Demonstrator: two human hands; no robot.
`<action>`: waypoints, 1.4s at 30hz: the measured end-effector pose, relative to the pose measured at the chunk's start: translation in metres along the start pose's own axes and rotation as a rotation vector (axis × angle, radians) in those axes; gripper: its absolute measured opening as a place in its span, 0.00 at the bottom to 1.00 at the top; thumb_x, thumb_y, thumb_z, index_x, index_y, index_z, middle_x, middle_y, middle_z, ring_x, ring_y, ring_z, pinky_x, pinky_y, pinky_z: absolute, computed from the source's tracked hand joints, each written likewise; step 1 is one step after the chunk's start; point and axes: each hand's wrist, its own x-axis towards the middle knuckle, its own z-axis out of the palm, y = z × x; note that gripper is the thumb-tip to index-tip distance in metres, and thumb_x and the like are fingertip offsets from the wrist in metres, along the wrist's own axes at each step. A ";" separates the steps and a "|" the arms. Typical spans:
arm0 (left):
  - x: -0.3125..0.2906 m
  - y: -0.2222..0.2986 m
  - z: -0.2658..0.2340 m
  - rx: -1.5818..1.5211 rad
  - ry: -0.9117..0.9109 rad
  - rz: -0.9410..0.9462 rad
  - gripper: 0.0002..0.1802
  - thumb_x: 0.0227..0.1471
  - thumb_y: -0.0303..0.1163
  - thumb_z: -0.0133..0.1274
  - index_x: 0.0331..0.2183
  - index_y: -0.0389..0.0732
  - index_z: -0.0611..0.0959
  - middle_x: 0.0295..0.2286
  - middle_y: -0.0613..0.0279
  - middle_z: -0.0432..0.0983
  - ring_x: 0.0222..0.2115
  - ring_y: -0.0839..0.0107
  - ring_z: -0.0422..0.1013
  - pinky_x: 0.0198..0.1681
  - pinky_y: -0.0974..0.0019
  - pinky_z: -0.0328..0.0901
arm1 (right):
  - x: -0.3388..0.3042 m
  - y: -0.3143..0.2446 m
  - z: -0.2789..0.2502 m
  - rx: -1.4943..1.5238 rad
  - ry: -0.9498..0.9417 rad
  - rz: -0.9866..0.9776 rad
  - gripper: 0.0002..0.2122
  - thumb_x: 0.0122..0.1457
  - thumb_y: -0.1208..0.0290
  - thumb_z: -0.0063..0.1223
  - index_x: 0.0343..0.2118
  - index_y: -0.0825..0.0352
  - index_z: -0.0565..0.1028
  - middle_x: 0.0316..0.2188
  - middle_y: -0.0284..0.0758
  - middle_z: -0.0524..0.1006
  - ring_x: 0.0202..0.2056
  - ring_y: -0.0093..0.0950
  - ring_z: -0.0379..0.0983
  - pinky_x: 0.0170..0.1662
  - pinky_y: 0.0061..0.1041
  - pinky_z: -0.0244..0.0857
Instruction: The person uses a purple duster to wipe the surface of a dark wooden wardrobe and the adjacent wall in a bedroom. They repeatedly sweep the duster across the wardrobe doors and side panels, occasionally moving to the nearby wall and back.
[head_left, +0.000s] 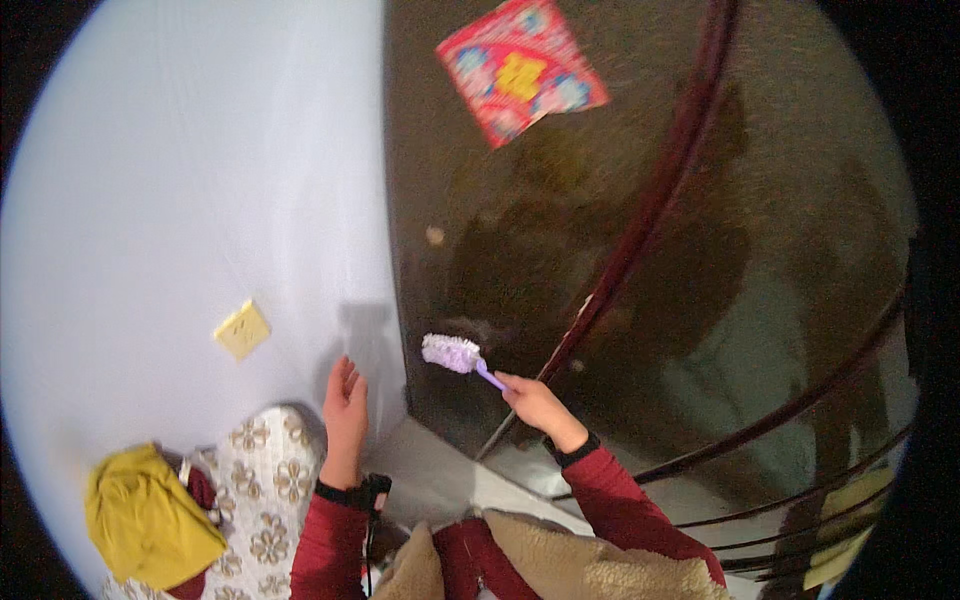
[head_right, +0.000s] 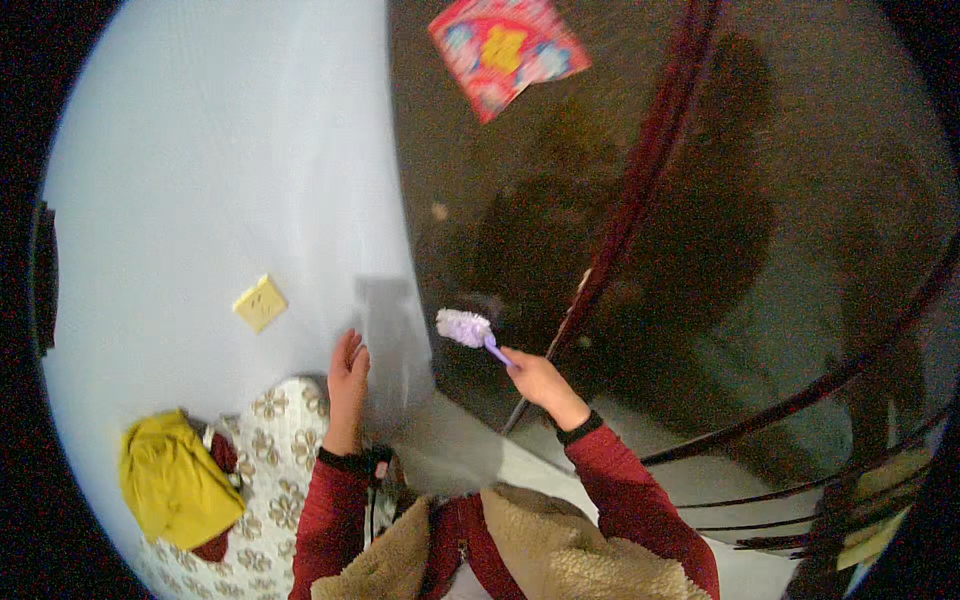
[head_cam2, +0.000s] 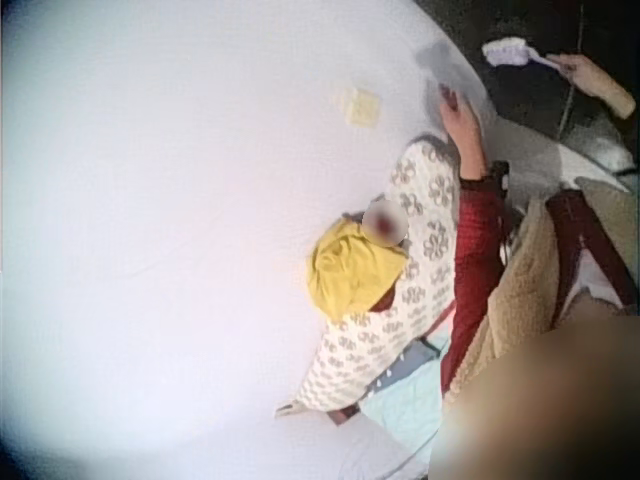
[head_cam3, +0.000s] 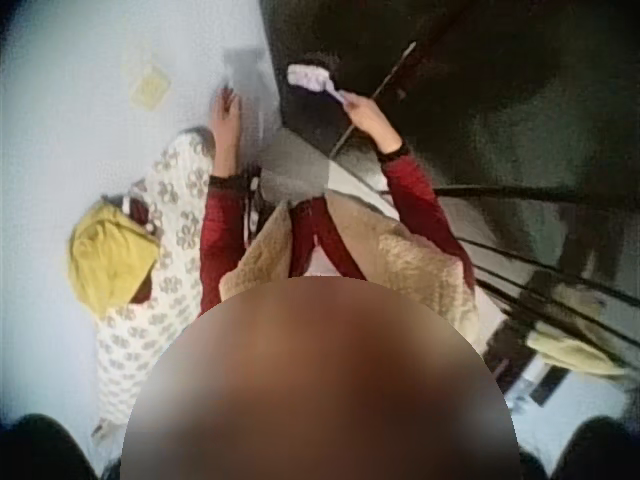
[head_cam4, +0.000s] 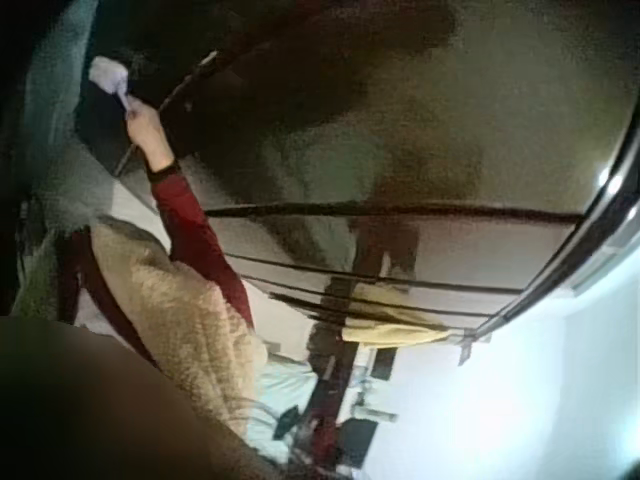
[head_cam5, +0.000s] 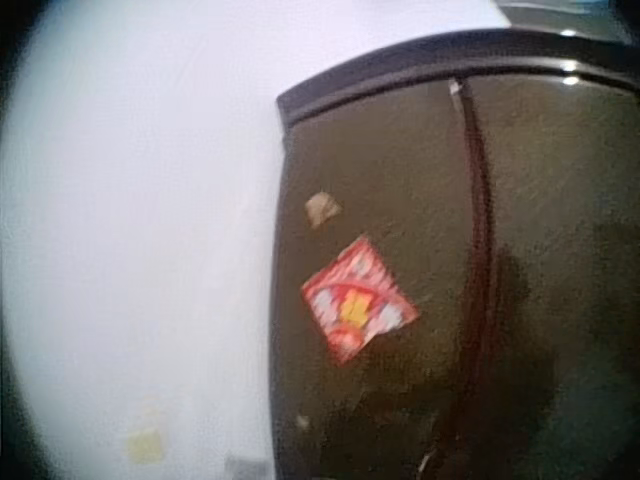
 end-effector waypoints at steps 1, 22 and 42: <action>0.005 0.008 0.012 0.018 -0.031 0.085 0.30 0.63 0.26 0.51 0.64 0.35 0.66 0.61 0.48 0.66 0.60 0.60 0.66 0.62 0.60 0.63 | -0.008 -0.004 -0.023 0.101 0.026 -0.062 0.23 0.67 0.71 0.49 0.65 0.61 0.68 0.58 0.43 0.75 0.57 0.37 0.74 0.59 0.30 0.65; -0.034 0.271 0.328 0.348 -0.160 1.382 0.36 0.59 0.38 0.55 0.66 0.40 0.65 0.68 0.35 0.48 0.68 0.33 0.44 0.67 0.34 0.43 | -0.134 -0.140 -0.322 0.042 0.863 -0.800 0.22 0.67 0.77 0.46 0.64 0.71 0.66 0.59 0.52 0.72 0.61 0.42 0.71 0.63 0.34 0.63; -0.001 0.198 0.282 0.082 -0.293 1.128 0.36 0.59 0.25 0.52 0.65 0.28 0.61 0.67 0.35 0.51 0.68 0.39 0.49 0.69 0.46 0.48 | -0.198 -0.036 -0.224 -0.136 1.371 -0.316 0.21 0.67 0.77 0.45 0.63 0.67 0.71 0.44 0.37 0.79 0.30 0.27 0.71 0.35 0.28 0.66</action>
